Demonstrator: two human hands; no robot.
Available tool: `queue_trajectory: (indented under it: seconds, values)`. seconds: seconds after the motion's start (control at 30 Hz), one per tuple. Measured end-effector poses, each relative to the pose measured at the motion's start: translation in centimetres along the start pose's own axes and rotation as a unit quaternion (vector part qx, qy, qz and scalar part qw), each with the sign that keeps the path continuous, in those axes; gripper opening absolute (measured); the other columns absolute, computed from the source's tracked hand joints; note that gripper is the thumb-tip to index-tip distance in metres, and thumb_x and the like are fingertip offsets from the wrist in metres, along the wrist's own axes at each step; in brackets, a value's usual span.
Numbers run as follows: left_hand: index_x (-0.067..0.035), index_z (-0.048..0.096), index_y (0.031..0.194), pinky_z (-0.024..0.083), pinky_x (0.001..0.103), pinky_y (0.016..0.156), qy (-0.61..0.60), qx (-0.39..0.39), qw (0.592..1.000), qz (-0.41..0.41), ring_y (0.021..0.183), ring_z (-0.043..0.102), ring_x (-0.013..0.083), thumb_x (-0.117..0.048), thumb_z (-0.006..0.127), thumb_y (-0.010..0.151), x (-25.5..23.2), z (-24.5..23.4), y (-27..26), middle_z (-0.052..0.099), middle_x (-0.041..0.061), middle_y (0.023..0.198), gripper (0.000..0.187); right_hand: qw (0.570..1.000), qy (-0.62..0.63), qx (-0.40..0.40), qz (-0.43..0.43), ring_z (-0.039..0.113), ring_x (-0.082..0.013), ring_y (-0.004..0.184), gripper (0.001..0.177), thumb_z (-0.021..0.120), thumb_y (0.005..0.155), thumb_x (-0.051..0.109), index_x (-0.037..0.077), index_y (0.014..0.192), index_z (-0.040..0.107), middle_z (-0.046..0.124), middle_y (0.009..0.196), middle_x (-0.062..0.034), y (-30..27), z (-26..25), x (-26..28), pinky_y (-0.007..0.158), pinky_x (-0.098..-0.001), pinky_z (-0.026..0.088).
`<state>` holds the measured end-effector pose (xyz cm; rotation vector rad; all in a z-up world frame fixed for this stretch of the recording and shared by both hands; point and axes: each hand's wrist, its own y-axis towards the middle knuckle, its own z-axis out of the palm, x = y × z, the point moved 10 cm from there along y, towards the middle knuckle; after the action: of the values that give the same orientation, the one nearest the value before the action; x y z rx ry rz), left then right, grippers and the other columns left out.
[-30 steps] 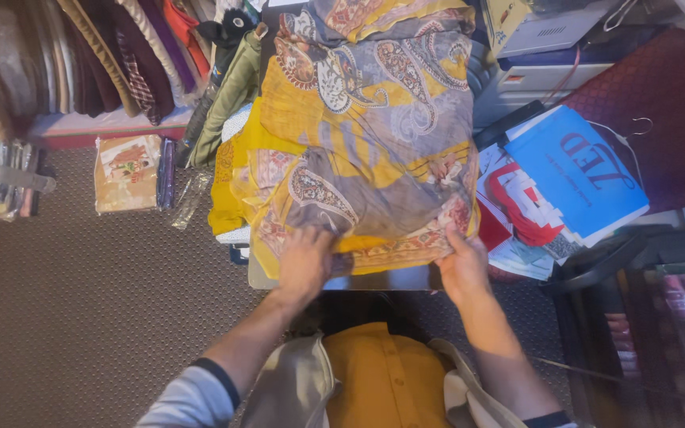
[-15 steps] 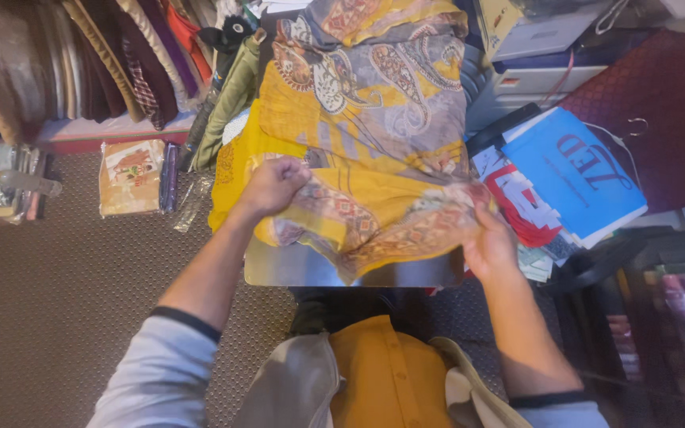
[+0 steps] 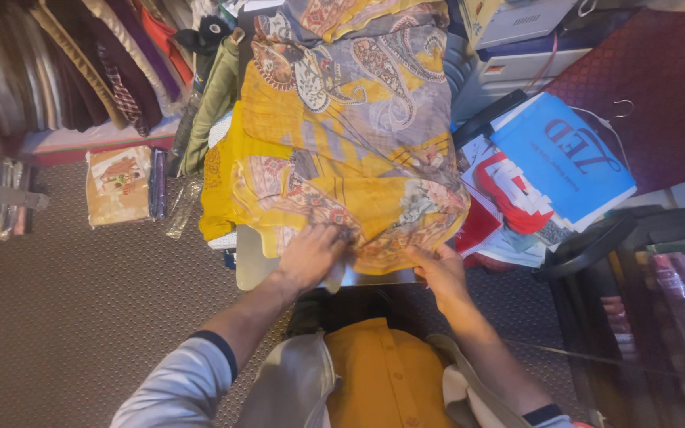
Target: The person picks up a folded piece of clothing in plastic packaging from a shelf, removes it from the plastic, unfolds the garment to show the pattern, and then refolds it and places it back into the plastic sleeve.
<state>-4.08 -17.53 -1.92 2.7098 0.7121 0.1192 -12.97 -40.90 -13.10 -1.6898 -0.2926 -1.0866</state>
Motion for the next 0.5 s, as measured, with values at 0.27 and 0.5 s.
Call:
queue_trajectory:
  seconds: [0.27, 0.5]
  values:
    - [-0.031, 0.078, 0.100, 0.057, 0.046, 0.087, -0.398, 0.241, 0.807, -0.365, 0.105, 0.072, 0.0400, -0.045, 0.073, 0.090, 5.4, 0.8, -1.5, 0.079, 0.012, 0.092, 0.018, 0.992, -0.068, -0.101, -0.041, 0.073, -0.0295, 0.083, 0.054, 0.088, 0.083, 0.035, 0.005, 0.123, 0.068, 0.065, 0.094, -0.0208, -0.7, -3.1, 2.3, 0.077, -0.0360, 0.061]
    - [-0.019, 0.081, 0.099, 0.056, 0.035, 0.075, -0.485, 0.191, 0.736, -0.432, 0.077, 0.072, 0.0216, -0.039, 0.071, 0.096, 6.0, -0.3, -2.2, 0.077, 0.010, 0.078, 0.023, 0.851, -0.307, -0.119, -0.409, 0.067, -0.0337, 0.082, 0.025, 0.085, 0.083, 0.021, 0.010, 0.100, 0.071, 0.064, 0.082, -0.0113, -11.9, 4.1, 12.4, 0.073, -0.0413, 0.056]
